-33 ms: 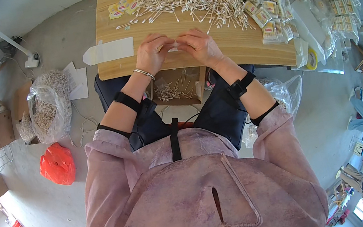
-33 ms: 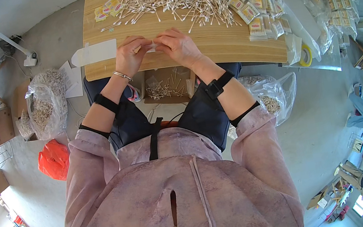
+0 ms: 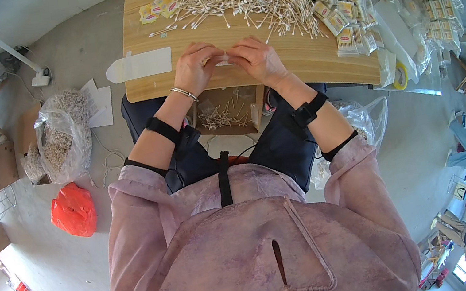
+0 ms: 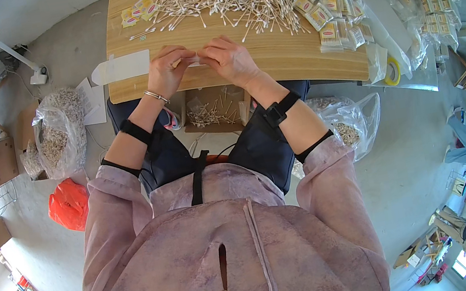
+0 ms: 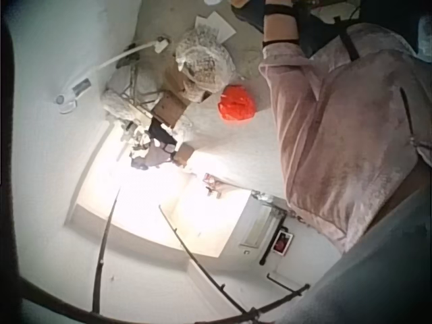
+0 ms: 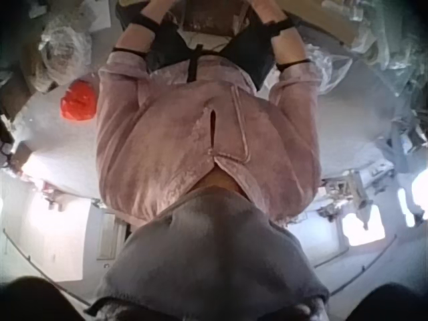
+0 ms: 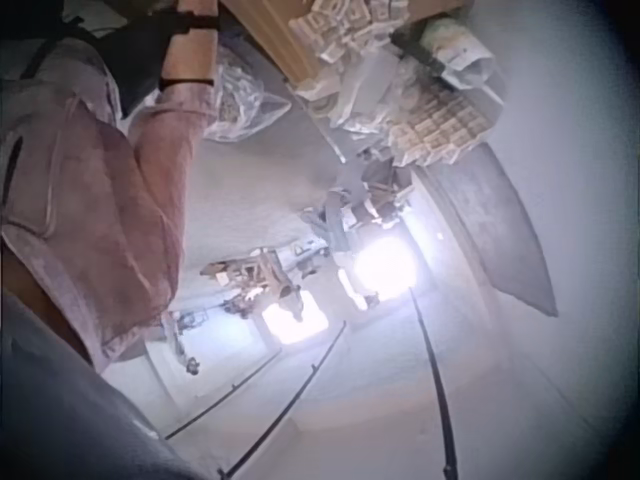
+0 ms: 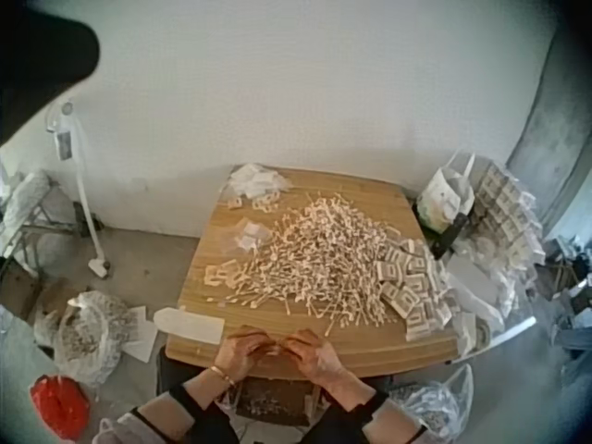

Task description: Packing bundles of cotton swabs into plastic bags and sealing them.

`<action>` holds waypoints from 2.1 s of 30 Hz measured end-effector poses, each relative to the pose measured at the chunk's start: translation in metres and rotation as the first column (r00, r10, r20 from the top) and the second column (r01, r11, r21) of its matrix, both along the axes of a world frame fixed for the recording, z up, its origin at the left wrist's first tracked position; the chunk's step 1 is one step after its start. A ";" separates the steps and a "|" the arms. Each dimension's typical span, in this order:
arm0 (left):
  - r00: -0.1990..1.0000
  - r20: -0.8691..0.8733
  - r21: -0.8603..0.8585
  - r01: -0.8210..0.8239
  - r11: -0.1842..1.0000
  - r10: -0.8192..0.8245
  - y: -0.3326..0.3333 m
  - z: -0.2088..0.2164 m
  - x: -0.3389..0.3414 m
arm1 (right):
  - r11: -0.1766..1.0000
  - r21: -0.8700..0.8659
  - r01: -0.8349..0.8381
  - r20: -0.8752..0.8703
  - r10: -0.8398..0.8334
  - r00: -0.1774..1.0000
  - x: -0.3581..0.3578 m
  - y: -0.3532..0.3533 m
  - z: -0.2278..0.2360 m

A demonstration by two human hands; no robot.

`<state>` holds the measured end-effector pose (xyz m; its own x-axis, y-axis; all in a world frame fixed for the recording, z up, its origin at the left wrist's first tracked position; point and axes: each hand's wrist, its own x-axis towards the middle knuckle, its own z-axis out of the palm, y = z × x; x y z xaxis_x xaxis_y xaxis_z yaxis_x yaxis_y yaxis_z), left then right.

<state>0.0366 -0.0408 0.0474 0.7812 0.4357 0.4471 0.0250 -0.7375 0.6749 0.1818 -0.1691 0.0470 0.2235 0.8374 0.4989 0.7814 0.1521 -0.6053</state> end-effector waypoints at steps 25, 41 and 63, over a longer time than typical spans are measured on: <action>0.989 0.103 0.541 -0.149 0.827 0.111 -0.015 0.002 -0.009 | 0.991 0.114 0.062 0.530 -0.114 0.840 -0.008 -0.005 0.000; 0.998 0.014 0.604 -0.058 0.795 0.061 -0.004 0.002 -0.006 | 0.991 0.130 0.005 0.522 -0.073 0.850 0.000 0.001 -0.002; 0.986 -0.009 0.625 -0.124 0.771 0.165 -0.014 0.000 -0.015 | 0.995 0.096 -0.002 0.522 -0.049 0.851 -0.001 -0.001 -0.002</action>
